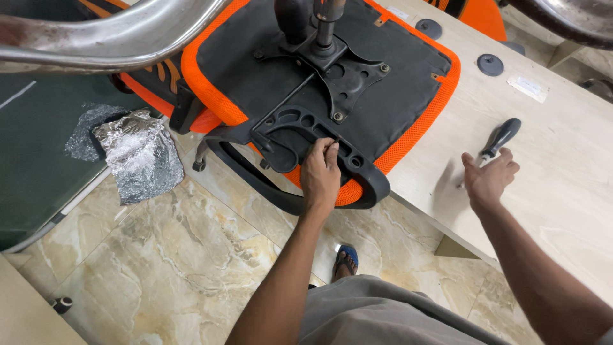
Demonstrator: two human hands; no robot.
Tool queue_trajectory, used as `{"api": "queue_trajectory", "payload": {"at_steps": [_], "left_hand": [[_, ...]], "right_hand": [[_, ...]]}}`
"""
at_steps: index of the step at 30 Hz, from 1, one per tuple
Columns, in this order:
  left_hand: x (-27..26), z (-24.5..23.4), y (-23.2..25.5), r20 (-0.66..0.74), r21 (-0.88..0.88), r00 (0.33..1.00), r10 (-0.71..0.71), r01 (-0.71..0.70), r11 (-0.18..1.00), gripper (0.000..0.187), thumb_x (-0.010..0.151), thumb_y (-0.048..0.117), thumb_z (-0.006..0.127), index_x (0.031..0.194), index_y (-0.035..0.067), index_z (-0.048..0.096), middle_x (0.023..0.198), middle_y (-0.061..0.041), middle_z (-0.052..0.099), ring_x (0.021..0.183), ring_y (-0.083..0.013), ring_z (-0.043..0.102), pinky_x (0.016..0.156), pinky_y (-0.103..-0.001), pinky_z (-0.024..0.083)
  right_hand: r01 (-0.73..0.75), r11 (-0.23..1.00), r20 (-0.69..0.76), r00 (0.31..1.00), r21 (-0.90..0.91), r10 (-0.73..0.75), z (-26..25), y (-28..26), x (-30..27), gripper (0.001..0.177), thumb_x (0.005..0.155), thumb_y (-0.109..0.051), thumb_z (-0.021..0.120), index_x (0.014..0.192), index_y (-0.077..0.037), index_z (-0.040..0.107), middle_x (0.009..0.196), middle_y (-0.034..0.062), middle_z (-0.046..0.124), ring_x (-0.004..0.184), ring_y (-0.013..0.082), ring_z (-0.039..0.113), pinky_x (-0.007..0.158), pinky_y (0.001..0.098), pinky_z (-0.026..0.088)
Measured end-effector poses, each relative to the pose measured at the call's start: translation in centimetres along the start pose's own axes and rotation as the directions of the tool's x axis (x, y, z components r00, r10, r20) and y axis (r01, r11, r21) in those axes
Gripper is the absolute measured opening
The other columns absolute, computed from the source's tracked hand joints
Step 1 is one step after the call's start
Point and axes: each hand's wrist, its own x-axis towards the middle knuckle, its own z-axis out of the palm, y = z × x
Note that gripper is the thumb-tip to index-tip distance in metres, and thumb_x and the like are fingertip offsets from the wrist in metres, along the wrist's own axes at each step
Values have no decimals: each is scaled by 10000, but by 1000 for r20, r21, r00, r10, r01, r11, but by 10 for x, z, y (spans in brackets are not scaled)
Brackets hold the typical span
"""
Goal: The person uses a screwdriver to tighten screws on the underside of an orange office chair seat. They then attach a black plastic frame to the seat using screws and a screwdriver, aligning and securing the components.
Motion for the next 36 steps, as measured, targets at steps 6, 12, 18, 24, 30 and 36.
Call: {"api": "queue_trajectory", "payload": {"at_steps": [6, 12, 18, 24, 30, 36], "left_hand": [[-4, 1, -1, 15, 109, 1000, 11, -13, 994, 267, 1053, 293, 520, 1159, 80, 642, 1093, -92, 707, 963, -290, 715, 774, -431, 542], [-2, 6, -5, -30, 54, 1000, 0, 2, 999, 264, 1062, 264, 509, 1154, 47, 629, 1117, -128, 690, 987, -319, 692, 802, -442, 527], [2, 11, -7, -68, -22, 997, -39, 38, 999, 276, 1058, 253, 499, 1170, 35, 626, 1127, -159, 686, 1025, -323, 677, 845, -433, 529], [2, 6, 4, -15, -65, 980, -198, 197, 978, 309, 1049, 284, 482, 1204, 58, 626, 1209, -137, 612, 1062, -298, 652, 866, -420, 531], [3, -7, 10, 58, -363, 947, -315, 314, 877, 300, 1044, 288, 490, 1155, 75, 669, 1299, -84, 585, 1210, -240, 585, 1047, -399, 438], [-7, 4, 14, 435, -684, 845, -311, 535, 496, 221, 1046, 315, 506, 1106, 140, 625, 1266, -22, 607, 1216, -173, 557, 1101, -409, 392]], "right_hand": [[-373, 926, 323, 871, -55, 370, 32, 38, 52, 438, 943, -195, 738, 1238, 68, 550, 1021, 225, 665, 850, 316, 703, 717, 449, 609], [-194, 947, 435, 898, 255, 67, 38, 14, 38, 515, 840, -116, 762, 1243, 140, 568, 1058, 282, 649, 918, 372, 670, 735, 466, 582], [36, 936, 610, 750, 349, -256, -14, -104, -75, 766, 851, -416, 793, 1435, -36, 475, 1301, 234, 667, 1068, 302, 705, 920, 427, 570], [15, 978, 750, 639, 207, -169, -60, -161, -115, 875, 810, -374, 837, 1513, -86, 402, 1079, 265, 756, 1004, 332, 747, 904, 435, 561], [-218, 855, 694, 690, 470, -206, -58, -163, -111, 653, 724, -176, 869, 1279, -10, 567, 1011, 150, 709, 877, 234, 700, 803, 366, 568], [-279, 817, 726, 650, 504, -226, -54, -165, -105, 656, 706, -99, 863, 1285, 8, 574, 1011, 118, 702, 902, 198, 687, 822, 327, 555]]}}
